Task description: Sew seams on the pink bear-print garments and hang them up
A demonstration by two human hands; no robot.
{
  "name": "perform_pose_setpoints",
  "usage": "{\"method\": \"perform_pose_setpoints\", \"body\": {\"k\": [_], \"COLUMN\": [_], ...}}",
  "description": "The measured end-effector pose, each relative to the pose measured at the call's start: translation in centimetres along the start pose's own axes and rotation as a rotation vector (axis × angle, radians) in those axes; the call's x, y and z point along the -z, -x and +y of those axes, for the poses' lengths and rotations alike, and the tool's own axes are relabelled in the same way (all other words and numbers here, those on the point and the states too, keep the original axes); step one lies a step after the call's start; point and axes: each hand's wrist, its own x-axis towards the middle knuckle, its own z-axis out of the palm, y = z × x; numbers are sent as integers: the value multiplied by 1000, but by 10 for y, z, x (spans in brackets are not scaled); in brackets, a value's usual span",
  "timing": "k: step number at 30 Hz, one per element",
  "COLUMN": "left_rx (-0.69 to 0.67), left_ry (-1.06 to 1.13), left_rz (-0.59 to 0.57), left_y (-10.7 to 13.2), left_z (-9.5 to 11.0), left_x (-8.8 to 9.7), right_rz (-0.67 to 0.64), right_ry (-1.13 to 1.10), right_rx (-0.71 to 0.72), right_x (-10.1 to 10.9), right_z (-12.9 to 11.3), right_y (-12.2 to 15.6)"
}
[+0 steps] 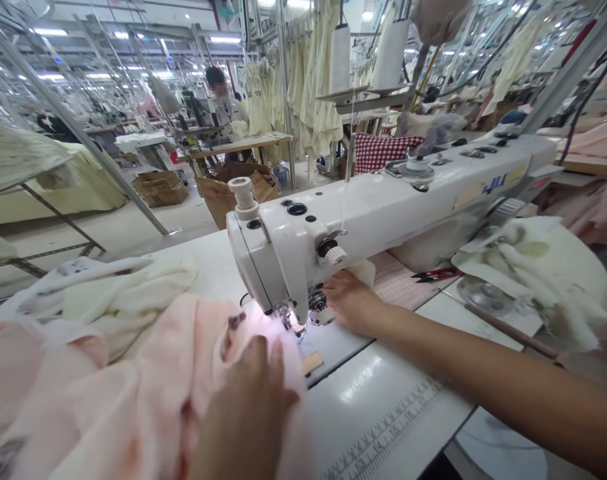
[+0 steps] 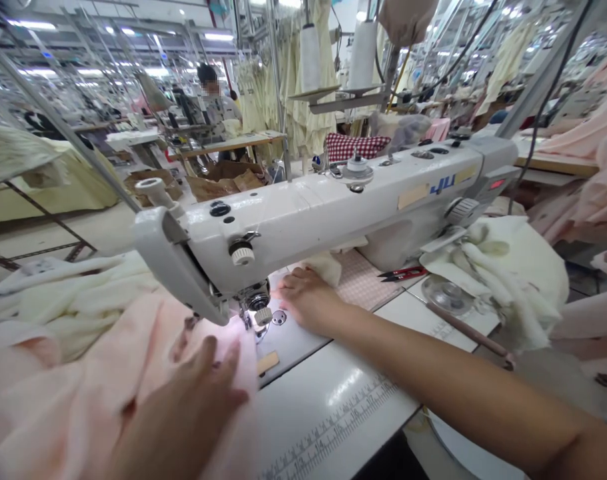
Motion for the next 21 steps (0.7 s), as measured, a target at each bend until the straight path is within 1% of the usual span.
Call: {"method": "perform_pose_setpoints", "body": {"k": [1,3,6,8,13,15,18,20,21], "left_rx": [-32,-103,-146,-166,-186,-191,-222,-247,-250], "left_ry": [-7,0,26,67,144,153,129,130,160], "left_rz": [-18,-15,10,35,165,250,390,438,445], "left_y": [3,6,7,7,-2,-10,-23,-29,-31], "left_z": [8,19,19,13,-7,-16,-28,-35,-39], "left_x": [2,3,-4,-11,-23,-30,-45,-56,-59], "right_rz": [2,-6,-45,-72,-92,-92,-104,-117,-123], "right_ry": [1,4,1,-8,-29,-27,-13,2,13], "right_rx": [-7,-7,14,18,7,5,10,18,27], "right_x": [1,3,5,5,6,6,4,8,14], "right_z": [0,-2,-7,-10,-11,-11,-13,-16,-16], "right_y": [1,4,6,6,8,8,5,3,4]}}
